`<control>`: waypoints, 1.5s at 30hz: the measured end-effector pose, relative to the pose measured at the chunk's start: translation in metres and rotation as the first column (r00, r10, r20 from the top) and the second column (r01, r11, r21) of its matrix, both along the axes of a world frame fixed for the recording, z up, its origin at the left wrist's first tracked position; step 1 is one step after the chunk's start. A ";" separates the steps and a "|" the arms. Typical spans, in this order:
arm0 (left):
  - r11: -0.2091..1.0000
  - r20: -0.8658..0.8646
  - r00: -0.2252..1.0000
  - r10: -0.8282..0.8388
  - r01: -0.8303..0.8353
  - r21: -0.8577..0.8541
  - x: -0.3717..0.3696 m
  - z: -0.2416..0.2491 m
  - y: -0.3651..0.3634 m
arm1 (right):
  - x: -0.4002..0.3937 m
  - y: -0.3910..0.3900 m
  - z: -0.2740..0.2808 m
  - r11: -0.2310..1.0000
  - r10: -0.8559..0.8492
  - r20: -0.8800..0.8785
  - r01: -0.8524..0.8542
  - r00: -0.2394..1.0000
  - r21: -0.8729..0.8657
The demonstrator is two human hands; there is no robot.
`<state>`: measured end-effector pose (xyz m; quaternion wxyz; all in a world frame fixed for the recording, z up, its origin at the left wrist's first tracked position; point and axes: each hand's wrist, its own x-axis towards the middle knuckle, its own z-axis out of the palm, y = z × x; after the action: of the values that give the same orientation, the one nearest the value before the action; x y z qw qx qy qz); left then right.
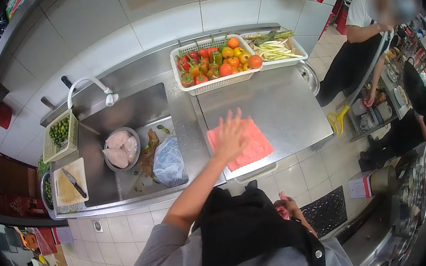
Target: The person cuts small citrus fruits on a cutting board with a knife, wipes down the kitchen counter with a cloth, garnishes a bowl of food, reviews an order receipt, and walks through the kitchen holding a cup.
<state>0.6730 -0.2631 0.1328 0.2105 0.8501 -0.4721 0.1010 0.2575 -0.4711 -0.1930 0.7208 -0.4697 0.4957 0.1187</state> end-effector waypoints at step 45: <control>0.466 -0.303 -0.360 -0.883 -0.586 -0.663 -0.048 0.035 0.012 | 0.282 0.096 0.480 0.234 0.951 0.203 -0.117 0.232 -0.965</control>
<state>0.6253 -0.2514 0.1679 0.8593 0.1507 -0.1339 -0.4701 0.5390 -0.3746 0.2867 0.4232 -0.8904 -0.1552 -0.0636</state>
